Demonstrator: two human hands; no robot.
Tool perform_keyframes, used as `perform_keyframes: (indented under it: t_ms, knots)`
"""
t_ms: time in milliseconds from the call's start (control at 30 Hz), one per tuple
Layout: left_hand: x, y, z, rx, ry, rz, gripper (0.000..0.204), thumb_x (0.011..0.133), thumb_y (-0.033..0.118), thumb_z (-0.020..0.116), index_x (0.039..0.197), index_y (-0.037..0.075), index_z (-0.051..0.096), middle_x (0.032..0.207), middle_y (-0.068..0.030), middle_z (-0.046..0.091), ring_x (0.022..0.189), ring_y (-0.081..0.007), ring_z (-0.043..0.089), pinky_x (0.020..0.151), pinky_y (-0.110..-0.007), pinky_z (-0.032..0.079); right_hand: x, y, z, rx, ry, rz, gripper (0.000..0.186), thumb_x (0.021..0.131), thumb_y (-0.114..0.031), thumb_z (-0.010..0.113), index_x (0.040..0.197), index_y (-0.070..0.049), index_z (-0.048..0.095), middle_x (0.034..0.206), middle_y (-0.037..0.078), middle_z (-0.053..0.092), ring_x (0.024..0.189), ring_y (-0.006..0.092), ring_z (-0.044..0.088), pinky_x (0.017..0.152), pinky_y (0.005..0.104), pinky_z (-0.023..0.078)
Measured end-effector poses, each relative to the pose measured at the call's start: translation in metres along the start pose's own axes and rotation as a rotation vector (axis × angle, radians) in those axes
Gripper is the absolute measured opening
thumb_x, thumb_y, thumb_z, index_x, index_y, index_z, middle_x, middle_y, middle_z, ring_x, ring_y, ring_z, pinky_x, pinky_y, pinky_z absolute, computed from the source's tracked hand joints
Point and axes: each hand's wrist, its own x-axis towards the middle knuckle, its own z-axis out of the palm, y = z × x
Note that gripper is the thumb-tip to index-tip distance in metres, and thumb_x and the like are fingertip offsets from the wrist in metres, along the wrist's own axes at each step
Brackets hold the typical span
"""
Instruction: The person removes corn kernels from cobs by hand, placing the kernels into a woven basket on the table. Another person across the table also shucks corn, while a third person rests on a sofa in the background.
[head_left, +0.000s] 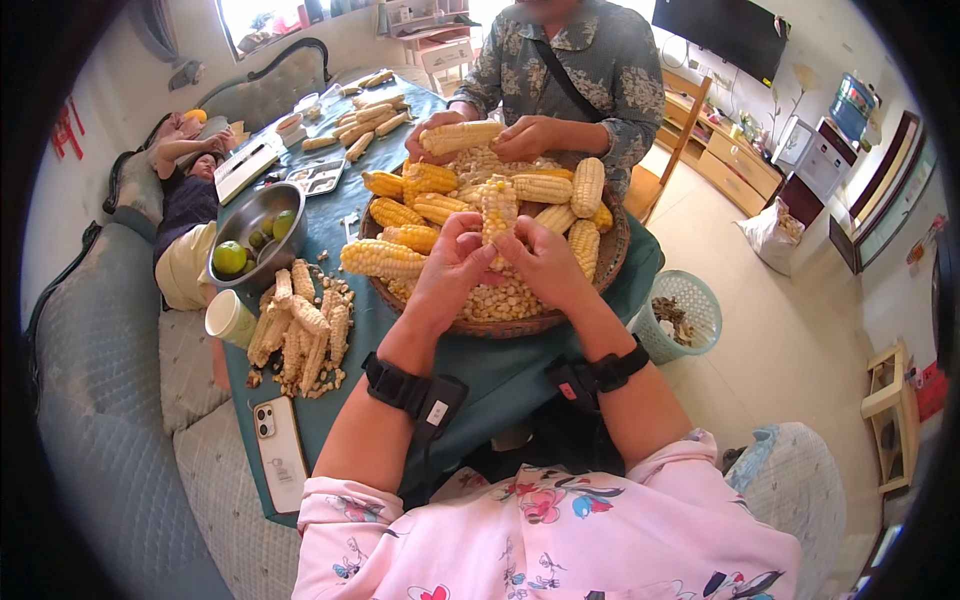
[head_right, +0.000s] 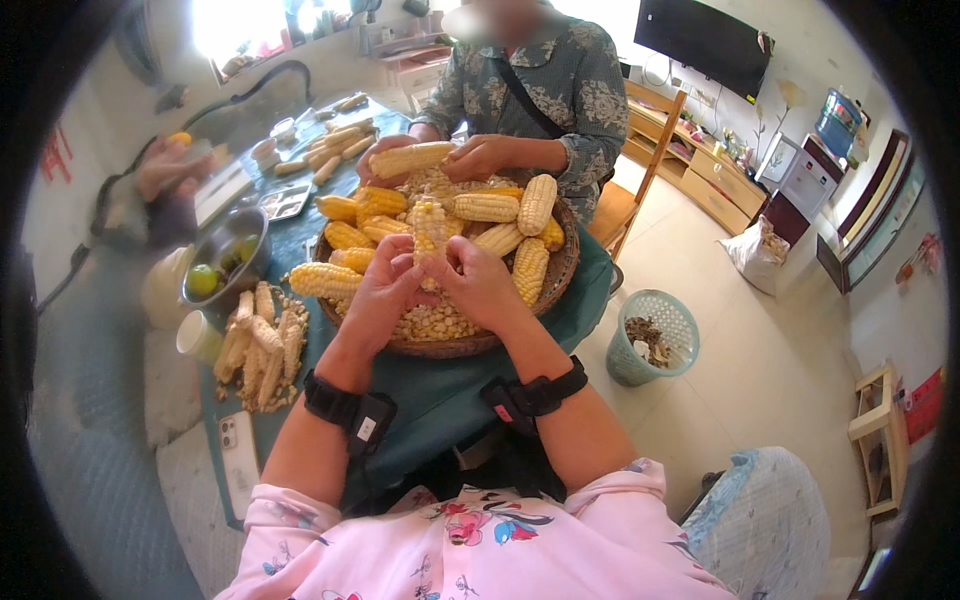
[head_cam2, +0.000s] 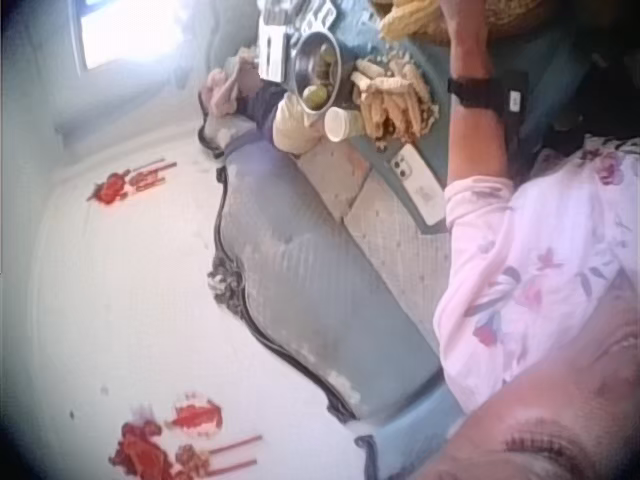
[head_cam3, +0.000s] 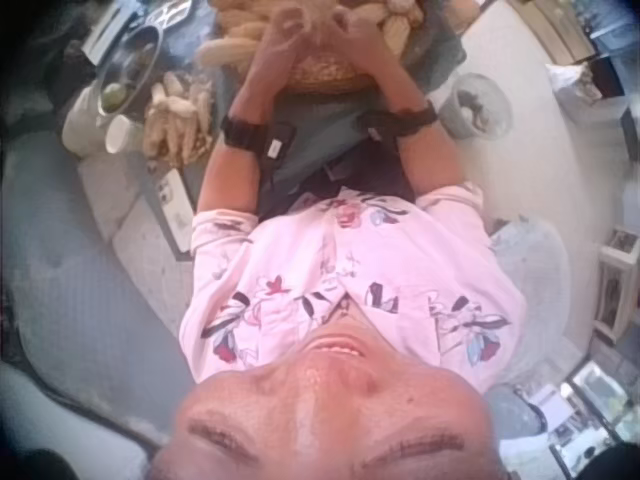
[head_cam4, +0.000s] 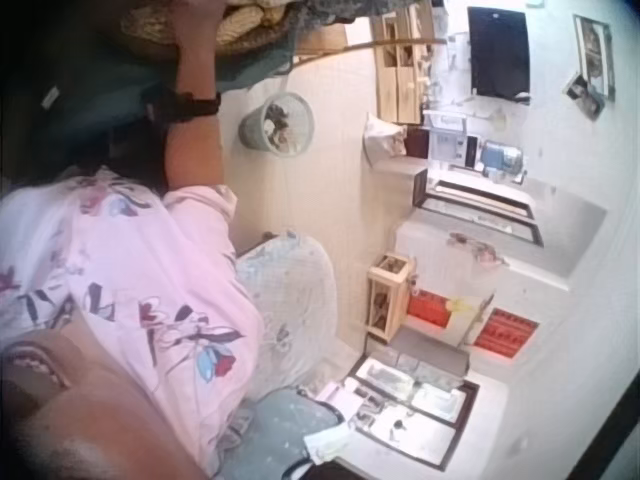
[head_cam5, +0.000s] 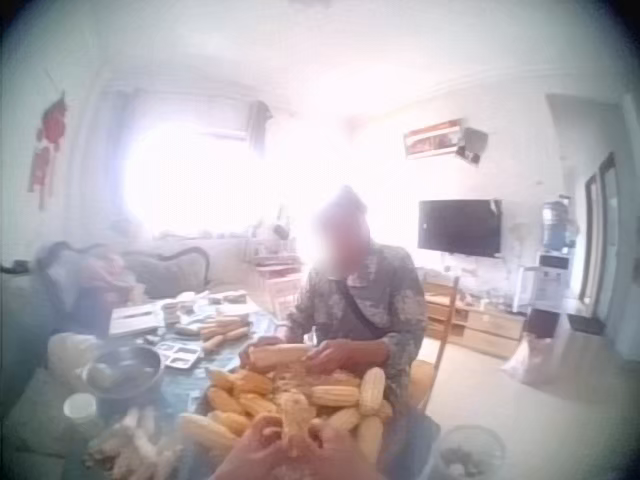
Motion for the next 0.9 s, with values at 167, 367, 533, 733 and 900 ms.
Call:
perform_keyframes:
  t_ms: [167, 367, 533, 733, 900]
  knots:
    - [0.0, -0.001, -0.006, -0.061, -0.019, -0.064, 0.025, 0.091, 0.016, 0.048, 0.115, 0.01, 0.04, 0.101, -0.0056, 0.054, 0.089, -0.0141, 0.057, 0.069, -0.027, 0.052, -0.001, 0.002, 0.001, 0.073, -0.01, -0.106, 0.033, 0.087, -0.032, 0.05, 0.089, 0.001, 0.055, 0.074, 0.018, 0.057, 0.067, 0.03, 0.055, 0.062, 0.0365, 0.043]
    - [0.0, 0.006, -0.004, -0.117, 0.074, -0.072, 0.028, 0.092, 0.017, 0.045, 0.117, 0.006, 0.038, 0.101, -0.0068, 0.055, 0.087, -0.0164, 0.058, 0.067, -0.028, 0.053, -0.002, -0.001, 0.002, 0.071, 0.048, -0.093, 0.035, 0.087, -0.033, 0.05, 0.086, 0.001, 0.052, 0.073, 0.02, 0.056, 0.071, 0.0355, 0.057, 0.062, 0.0399, 0.043]
    - [0.003, 0.007, 0.0, -0.13, 0.024, -0.073, 0.035, 0.092, 0.015, 0.045, 0.123, 0.002, 0.039, 0.104, -0.0067, 0.055, 0.091, -0.0133, 0.057, 0.07, -0.026, 0.052, -0.004, -0.015, 0.0, -0.171, -0.022, -0.09, 0.038, 0.085, -0.037, 0.051, 0.084, 0.002, 0.051, 0.073, 0.023, 0.056, 0.071, 0.0412, 0.054, 0.062, 0.041, 0.044]
    - [0.002, 0.005, -0.005, -0.157, -0.004, -0.111, 0.034, 0.093, 0.019, 0.045, 0.122, 0.002, 0.041, 0.107, -0.0062, 0.055, 0.092, -0.0133, 0.058, 0.074, -0.026, 0.052, -0.004, -0.005, 0.003, -0.109, -0.008, -0.168, 0.036, 0.087, -0.034, 0.049, 0.083, 0.001, 0.05, 0.074, 0.024, 0.056, 0.073, 0.0425, 0.053, 0.062, 0.0422, 0.043]
    - [0.002, 0.005, -0.008, -0.214, 0.065, -0.077, 0.033, 0.093, 0.022, 0.043, 0.12, 0.003, 0.04, 0.108, -0.0067, 0.055, 0.094, -0.0137, 0.058, 0.075, -0.027, 0.052, -0.004, -0.012, 0.002, -0.017, 0.062, -0.117, 0.034, 0.087, -0.033, 0.049, 0.084, 0.0, 0.049, 0.073, 0.024, 0.055, 0.073, 0.0426, 0.053, 0.062, 0.0424, 0.042]
